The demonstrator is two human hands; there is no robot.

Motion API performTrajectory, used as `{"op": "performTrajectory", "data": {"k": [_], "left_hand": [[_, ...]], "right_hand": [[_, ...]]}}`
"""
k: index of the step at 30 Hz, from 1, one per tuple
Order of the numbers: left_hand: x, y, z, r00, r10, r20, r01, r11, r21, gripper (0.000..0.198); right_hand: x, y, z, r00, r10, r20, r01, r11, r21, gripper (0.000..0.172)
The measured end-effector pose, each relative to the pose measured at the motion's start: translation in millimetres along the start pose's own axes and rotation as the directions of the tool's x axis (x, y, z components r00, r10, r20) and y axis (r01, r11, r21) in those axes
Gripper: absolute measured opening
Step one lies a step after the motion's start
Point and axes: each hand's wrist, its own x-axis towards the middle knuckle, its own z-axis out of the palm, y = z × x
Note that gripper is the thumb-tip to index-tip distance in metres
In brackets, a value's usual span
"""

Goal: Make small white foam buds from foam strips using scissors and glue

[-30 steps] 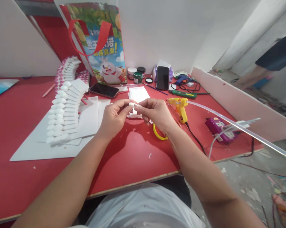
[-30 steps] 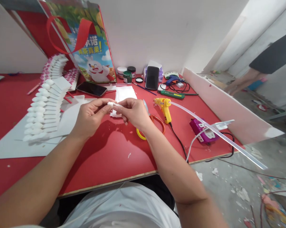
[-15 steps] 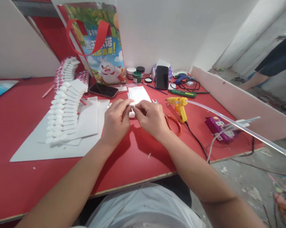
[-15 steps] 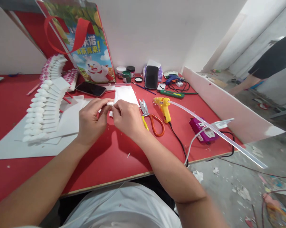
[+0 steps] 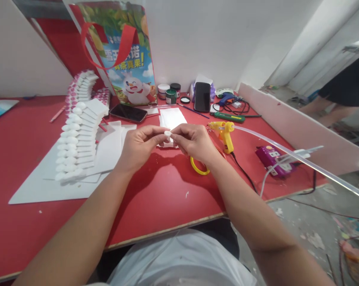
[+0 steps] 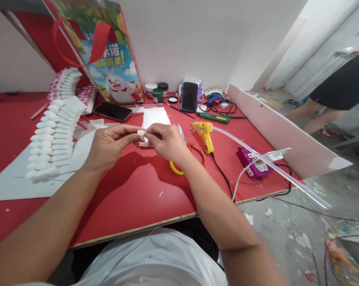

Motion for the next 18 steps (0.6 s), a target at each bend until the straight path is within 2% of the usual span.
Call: {"op": "performTrajectory", "data": {"k": [2,7,12,15,18], "left_hand": [[1.6,-0.2,-2.6,0.999,-0.022,0.024,0.023,0.999,-0.035,0.022],[0.0,-0.4,-3.7,0.997,0.021,0.078,-0.020,1.000,-0.015,0.028],[-2.3,0.7,0.3,0.997,0.041,0.063,-0.041,0.999,-0.011,0.028],[-2.1,-0.9,2.1,1.000,0.027,0.004,-0.026,0.999,-0.031,0.027],[-1.0,-2.8,2.8,1.000,-0.025,-0.007,0.024,0.993,-0.116,0.029]], "right_hand": [[-0.4,-1.0,-0.8,1.000,0.003,0.011,-0.003,1.000,-0.010,0.019],[-0.3,2.5,-0.1,0.999,-0.033,-0.013,0.030,0.987,-0.155,0.017],[0.4,4.5,2.2,0.997,-0.071,-0.042,0.057,0.961,-0.270,0.015],[0.5,2.4,5.4,0.993,0.003,-0.118,-0.024,0.984,-0.176,0.018],[0.7,-0.4,7.5,0.992,0.106,-0.074,-0.102,0.993,0.059,0.023]]}}
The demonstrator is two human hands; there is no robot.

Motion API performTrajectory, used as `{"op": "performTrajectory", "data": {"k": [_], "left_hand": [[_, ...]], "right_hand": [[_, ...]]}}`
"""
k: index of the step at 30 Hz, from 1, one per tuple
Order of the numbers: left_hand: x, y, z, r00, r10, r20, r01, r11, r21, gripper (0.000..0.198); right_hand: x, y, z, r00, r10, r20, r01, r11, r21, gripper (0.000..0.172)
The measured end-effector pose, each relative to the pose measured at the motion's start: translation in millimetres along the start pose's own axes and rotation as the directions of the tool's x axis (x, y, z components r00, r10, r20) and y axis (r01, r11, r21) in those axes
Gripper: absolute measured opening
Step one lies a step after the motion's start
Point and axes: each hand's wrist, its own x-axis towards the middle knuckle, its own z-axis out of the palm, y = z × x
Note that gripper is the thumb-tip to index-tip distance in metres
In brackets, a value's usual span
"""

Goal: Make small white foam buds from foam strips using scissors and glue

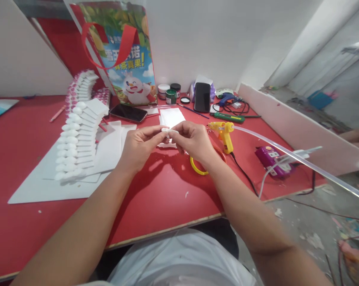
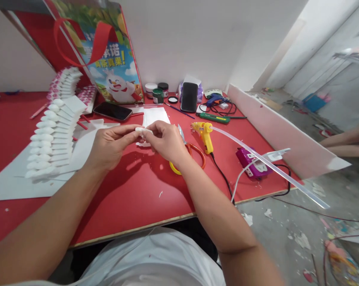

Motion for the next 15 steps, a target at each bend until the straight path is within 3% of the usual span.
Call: {"op": "performTrajectory", "data": {"k": [2,7,15], "left_hand": [[0,0,0.5,1.000,-0.017,0.007,0.017,0.999,-0.032,0.030],[-1,6,2.6,1.000,0.022,-0.020,-0.021,0.999,0.043,0.026],[-2,8,0.3,0.995,0.091,-0.035,-0.086,0.988,0.131,0.026]], "right_hand": [[0,-1,1,0.999,0.024,0.025,-0.026,0.997,0.073,0.025],[-2,0,4,0.996,0.040,-0.085,-0.039,0.999,0.013,0.022],[-6,1,12,0.991,-0.046,-0.125,0.040,0.998,-0.053,0.022]]}}
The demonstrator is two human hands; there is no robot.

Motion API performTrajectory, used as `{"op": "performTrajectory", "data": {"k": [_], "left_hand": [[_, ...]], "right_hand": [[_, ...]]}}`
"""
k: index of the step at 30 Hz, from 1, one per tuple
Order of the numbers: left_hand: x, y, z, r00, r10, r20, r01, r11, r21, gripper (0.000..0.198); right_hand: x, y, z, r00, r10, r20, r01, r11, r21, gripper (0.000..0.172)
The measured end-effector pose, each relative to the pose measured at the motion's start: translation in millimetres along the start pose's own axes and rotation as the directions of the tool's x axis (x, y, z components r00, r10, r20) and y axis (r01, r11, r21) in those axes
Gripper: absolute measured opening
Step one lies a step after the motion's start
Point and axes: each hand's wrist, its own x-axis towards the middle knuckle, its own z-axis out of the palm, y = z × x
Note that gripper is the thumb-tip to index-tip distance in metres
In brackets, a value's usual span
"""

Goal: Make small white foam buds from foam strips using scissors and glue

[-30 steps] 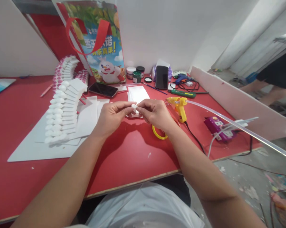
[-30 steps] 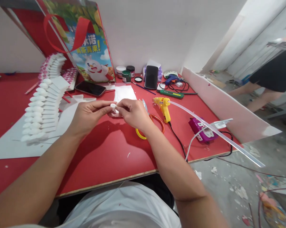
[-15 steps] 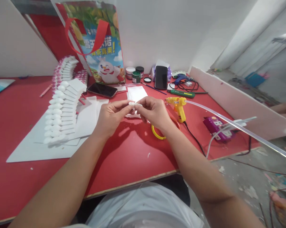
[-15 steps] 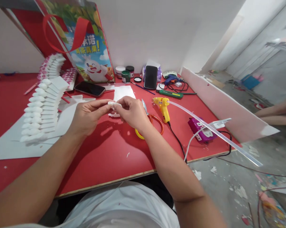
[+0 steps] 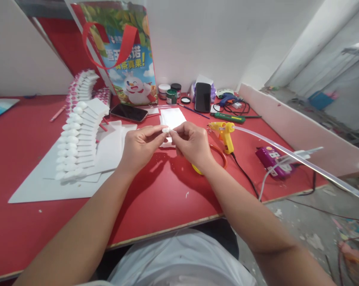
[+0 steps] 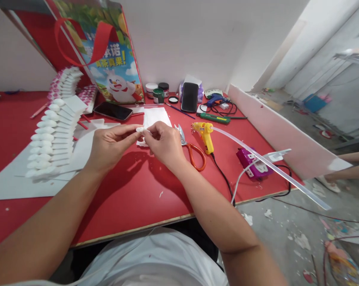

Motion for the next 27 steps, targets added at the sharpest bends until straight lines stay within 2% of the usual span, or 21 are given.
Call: {"op": "performTrajectory", "data": {"k": [3,9,12,15,18,23,27], "left_hand": [[-1,-2,1.2,1.000,-0.009,-0.023,0.008,1.000,-0.006,0.026],[-6,-9,10.6,0.992,-0.035,-0.124,0.033,0.999,-0.017,0.025],[-8,-11,14.9,0.990,-0.044,-0.131,0.040,0.999,-0.030,0.021],[-9,-10,16.9,0.993,-0.070,-0.094,0.067,0.997,-0.041,0.015],[-8,-8,16.5,0.995,-0.078,-0.070,0.075,0.996,-0.048,0.015],[-4,-10,10.0,0.997,-0.044,-0.059,0.043,0.999,-0.014,0.014],[2,-13,3.8,0.999,0.004,-0.036,-0.002,0.999,0.038,0.011]], "right_hand": [[-2,1,1,0.995,-0.103,0.002,0.103,0.985,-0.142,0.020],[-2,10,2,0.947,-0.315,0.061,0.314,0.872,-0.376,0.019],[1,14,2,0.934,-0.341,0.108,0.352,0.821,-0.450,0.018],[3,16,0,0.942,-0.310,0.130,0.332,0.794,-0.509,0.016],[4,14,-4,0.951,-0.287,0.118,0.307,0.811,-0.498,0.015],[5,7,-15,0.967,-0.190,0.170,0.235,0.923,-0.306,0.013],[5,6,-19,0.961,-0.176,0.212,0.222,0.951,-0.213,0.013]]}}
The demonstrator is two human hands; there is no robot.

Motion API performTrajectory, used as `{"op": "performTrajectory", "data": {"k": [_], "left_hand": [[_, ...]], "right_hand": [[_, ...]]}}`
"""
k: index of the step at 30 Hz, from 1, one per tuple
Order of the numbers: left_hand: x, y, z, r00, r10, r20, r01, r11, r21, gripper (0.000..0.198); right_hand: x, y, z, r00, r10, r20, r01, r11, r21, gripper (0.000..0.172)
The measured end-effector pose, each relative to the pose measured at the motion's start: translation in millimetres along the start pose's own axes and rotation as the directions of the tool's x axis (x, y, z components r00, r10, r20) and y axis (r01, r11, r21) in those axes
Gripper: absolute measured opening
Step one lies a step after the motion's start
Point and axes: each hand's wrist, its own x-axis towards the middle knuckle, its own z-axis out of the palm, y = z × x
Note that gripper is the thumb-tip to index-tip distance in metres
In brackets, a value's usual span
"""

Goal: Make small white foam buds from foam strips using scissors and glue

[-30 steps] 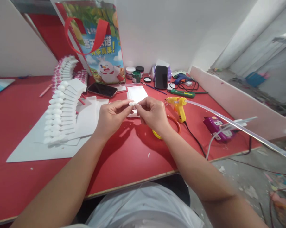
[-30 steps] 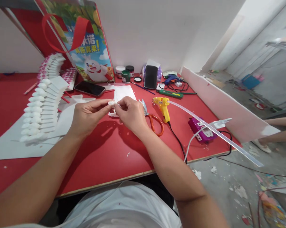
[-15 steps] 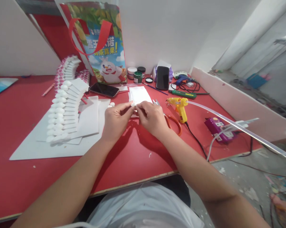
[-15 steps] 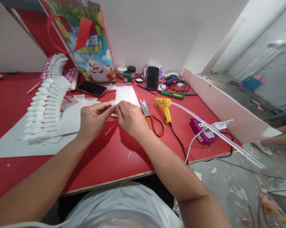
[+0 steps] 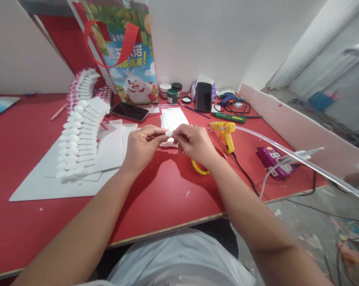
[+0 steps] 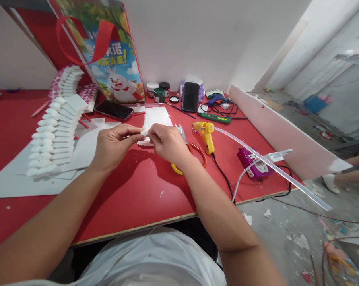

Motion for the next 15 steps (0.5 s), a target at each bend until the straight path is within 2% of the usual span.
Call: {"op": "performTrajectory", "data": {"k": [6,10,15], "left_hand": [[2.7,-0.1,-3.9,0.996,0.011,0.087,-0.007,0.999,-0.051,0.027],[1.1,1.3,-5.0,0.984,0.033,0.174,-0.024,0.998,-0.053,0.027],[0.3,-1.3,-3.8,0.964,-0.064,0.259,0.089,0.992,-0.089,0.026]], "right_hand": [[0.4,0.2,0.2,1.000,-0.019,0.006,0.019,0.999,-0.031,0.015],[0.8,0.8,0.4,0.999,-0.030,0.019,0.031,0.997,-0.068,0.015],[2.4,-0.4,1.1,0.999,0.034,0.010,-0.033,0.996,-0.081,0.012]]}}
